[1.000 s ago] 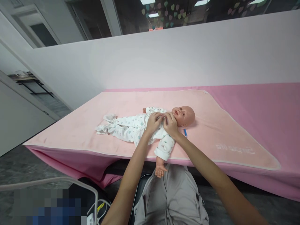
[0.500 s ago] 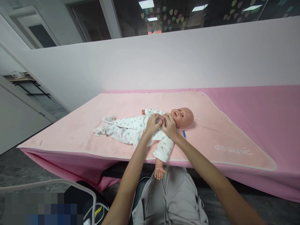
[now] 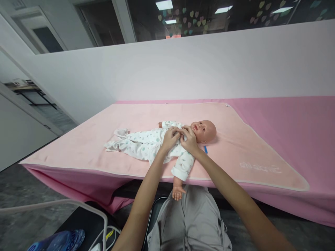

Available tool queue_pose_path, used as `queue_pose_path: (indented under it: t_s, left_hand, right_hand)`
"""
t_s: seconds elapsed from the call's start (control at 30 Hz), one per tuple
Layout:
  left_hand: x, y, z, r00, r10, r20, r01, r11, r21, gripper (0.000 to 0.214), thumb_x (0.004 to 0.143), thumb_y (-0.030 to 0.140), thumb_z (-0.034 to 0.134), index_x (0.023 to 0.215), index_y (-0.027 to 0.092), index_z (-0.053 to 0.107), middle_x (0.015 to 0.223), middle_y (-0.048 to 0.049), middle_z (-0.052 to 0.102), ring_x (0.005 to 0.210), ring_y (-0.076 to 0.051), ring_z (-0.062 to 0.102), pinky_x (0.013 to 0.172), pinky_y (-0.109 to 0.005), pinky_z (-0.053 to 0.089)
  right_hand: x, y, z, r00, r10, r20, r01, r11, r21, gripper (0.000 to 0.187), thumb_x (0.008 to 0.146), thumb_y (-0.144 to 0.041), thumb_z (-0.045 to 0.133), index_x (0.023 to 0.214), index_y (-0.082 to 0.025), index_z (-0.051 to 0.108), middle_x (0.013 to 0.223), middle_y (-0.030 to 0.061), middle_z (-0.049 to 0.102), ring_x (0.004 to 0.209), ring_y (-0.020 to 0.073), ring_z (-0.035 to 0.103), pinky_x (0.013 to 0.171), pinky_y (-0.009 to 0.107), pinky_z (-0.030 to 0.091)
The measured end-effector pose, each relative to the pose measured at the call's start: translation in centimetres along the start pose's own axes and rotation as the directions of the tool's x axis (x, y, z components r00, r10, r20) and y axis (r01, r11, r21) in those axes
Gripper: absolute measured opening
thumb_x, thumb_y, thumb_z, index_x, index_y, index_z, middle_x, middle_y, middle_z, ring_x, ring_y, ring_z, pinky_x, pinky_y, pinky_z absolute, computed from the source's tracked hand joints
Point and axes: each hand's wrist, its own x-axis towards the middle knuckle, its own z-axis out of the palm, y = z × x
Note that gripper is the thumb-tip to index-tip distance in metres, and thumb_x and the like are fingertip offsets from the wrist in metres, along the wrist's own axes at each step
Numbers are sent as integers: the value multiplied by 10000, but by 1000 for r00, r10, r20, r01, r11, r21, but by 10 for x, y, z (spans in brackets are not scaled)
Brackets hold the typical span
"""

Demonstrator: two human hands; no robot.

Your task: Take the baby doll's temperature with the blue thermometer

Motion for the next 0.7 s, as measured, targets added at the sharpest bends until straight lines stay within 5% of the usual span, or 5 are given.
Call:
queue_pose_path:
  t_s: [0.7]
  left_hand:
    - [2,-2,1,1000,-9,-3,9,999,-36,122,781,189,501,793,187,623,907,-29,588,933,-153,551,887,-296,414]
  right_hand:
    - [5,-3,1,983,185,19,-186,982,43,370,669,-36,440,973,-194,581,1035,85,514,995,204,511,849,345,491]
